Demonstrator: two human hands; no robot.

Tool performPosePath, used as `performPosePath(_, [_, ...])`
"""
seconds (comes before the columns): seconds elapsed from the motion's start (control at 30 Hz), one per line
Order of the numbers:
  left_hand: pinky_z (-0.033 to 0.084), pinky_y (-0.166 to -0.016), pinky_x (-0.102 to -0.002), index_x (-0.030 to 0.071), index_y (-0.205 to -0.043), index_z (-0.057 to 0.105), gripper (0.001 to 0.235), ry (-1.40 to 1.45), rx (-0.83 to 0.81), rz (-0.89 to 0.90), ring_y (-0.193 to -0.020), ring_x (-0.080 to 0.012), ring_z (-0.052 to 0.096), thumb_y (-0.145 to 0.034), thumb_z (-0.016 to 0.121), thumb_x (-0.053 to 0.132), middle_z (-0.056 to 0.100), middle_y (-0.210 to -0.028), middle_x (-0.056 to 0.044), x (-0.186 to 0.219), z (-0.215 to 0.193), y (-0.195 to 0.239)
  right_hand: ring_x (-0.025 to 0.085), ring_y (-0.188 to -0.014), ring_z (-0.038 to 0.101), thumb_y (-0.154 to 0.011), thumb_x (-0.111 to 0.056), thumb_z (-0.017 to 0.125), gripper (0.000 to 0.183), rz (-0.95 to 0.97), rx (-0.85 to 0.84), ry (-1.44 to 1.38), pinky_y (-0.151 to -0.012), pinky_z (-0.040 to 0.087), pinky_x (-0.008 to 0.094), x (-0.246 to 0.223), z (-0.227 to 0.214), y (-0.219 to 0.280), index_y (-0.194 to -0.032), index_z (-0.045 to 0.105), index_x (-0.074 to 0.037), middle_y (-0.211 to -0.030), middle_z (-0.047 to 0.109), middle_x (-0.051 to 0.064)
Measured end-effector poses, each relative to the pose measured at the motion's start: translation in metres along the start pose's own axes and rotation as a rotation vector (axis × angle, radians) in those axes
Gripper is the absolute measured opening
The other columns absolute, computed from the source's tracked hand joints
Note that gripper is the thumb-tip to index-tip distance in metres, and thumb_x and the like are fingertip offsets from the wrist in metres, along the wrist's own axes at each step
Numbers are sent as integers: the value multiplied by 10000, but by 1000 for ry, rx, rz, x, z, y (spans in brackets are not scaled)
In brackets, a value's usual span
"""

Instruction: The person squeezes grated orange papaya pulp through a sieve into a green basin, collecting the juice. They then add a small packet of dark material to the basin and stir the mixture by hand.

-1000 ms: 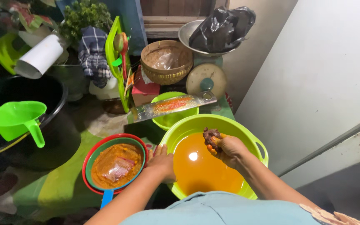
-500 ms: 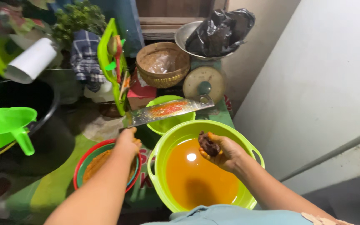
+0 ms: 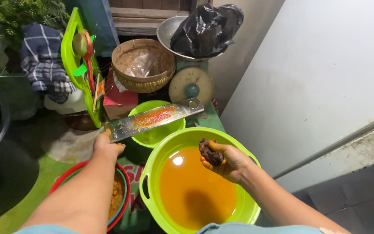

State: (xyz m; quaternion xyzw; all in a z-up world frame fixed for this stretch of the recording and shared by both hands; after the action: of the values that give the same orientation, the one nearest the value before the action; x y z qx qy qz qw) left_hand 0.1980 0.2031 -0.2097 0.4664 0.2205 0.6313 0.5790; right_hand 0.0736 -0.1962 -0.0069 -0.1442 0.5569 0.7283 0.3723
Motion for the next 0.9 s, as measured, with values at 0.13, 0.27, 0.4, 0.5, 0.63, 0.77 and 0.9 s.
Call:
performPosePath(0.13, [314,-1168,-565,160,-1310,623,344,-23,-89,-95,-1348,-304,523,-990,604,284,627,-1396,-88,-4,4,-40,252,-851,694,-961,-209,648,224,-30,8,8,-725,625,352,-9,11,-4,-1131,643,-64,-1063,696,150])
performPosePath(0.27, [483,-1049,-617,110,-1301,610,297,70,-76,-137,-1225,-369,647,-1041,500,204,662,-1333,-153,-14,-8,-52,257,-839,696,-957,-213,640,228,-39,10,10,-713,626,358,-16,23,-9,-1139,651,-76,-1044,696,146])
performPosePath(0.4, [531,-1013,-595,107,-1342,548,289,-1,-111,-71,-1181,-379,631,-1068,496,184,622,-1306,-164,-18,-23,-45,248,-834,698,-960,-207,634,226,-58,-17,6,-708,624,355,-16,33,-17,-1145,652,-78,-1038,704,132])
performPosePath(0.5, [519,-1028,-586,114,-1336,539,292,-56,-165,-29,-1183,-379,632,-1064,480,202,631,-1297,-152,-9,-41,-34,245,-822,694,-954,-206,631,223,-56,-41,12,-701,623,356,-15,43,-23,-1143,663,-91,-1033,706,124])
performPosePath(0.63, [514,-1038,-591,76,-1335,552,294,-18,-147,0,-1205,-371,629,-1067,482,173,632,-1308,-163,7,-69,-14,232,-834,701,-966,-208,633,223,-40,-73,10,-711,631,351,-11,52,-31,-1146,646,-78,-1044,709,114])
performPosePath(0.77, [487,-1062,-581,121,-1357,525,307,15,-128,46,-1208,-392,607,-1068,437,173,618,-1325,-146,23,-110,19,243,-830,699,-966,-209,634,237,-28,-112,40,-708,622,351,-5,58,-35,-1157,636,-69,-1041,706,137])
performPosePath(0.9, [486,-1043,-592,121,-1374,512,330,82,-132,156,-1225,-348,624,-1053,440,97,626,-1336,-121,31,-159,56,238,-852,704,-966,-213,630,233,-9,-141,57,-721,627,348,0,68,-37,-1155,621,-77,-1059,702,128])
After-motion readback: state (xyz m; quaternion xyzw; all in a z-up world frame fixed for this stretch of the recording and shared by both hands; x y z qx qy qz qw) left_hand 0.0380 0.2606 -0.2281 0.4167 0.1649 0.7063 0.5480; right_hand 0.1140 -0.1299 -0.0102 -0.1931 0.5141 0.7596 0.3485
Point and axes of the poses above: each hand's wrist, its own y-axis away from the middle knuckle, its own z-axis out of the palm, x = y × z, the point moved 2 cm from there along -y, towards the middle knuckle
